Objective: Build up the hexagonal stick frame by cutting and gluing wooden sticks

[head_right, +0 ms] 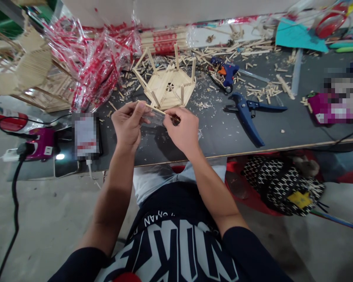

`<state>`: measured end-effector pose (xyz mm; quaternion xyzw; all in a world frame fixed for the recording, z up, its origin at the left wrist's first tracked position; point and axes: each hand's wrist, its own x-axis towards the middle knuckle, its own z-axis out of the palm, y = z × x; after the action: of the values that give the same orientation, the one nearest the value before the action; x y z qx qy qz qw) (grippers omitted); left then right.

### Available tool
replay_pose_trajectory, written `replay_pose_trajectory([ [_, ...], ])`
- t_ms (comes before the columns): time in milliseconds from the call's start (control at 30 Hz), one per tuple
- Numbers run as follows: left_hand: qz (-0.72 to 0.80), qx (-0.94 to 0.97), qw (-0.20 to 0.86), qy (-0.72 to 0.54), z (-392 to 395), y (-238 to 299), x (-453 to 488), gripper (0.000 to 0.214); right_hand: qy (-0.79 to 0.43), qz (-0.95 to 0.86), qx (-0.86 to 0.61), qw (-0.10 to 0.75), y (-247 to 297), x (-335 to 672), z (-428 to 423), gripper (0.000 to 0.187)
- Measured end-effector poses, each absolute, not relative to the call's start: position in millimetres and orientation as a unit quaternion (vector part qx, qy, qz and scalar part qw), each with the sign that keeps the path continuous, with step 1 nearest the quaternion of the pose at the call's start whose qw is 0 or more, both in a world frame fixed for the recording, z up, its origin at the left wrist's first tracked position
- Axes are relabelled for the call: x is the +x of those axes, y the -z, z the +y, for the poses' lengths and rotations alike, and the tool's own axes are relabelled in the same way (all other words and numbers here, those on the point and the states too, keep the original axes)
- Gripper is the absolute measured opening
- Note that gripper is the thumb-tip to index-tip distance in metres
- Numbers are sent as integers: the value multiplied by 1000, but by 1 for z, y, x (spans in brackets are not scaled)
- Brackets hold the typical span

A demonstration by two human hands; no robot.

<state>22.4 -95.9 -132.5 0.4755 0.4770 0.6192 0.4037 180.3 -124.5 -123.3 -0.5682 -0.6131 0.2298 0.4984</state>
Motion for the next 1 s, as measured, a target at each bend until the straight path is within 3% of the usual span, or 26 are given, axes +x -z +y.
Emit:
replay_pose_trajectory([
  [533, 484, 488, 394, -610, -96, 134, 23, 36, -236, -625, -575, 473, 122, 183, -121, 17],
  [767, 522, 516, 407, -544, -107, 145, 13, 28, -206, -651, -554, 477, 123, 203, -114, 16],
  [833, 577, 556, 334, -497, -117, 150, 8, 30, -192, -668, -545, 470, 125, 212, -113, 16],
  [933, 630, 637, 80, -437, -132, 149, 9, 42, -170, -705, -529, 440, 127, 223, -112, 16],
  [1000, 594, 700, -43, -393, -139, 142, 16, 34, -154, -728, -523, 415, 128, 226, -112, 16],
])
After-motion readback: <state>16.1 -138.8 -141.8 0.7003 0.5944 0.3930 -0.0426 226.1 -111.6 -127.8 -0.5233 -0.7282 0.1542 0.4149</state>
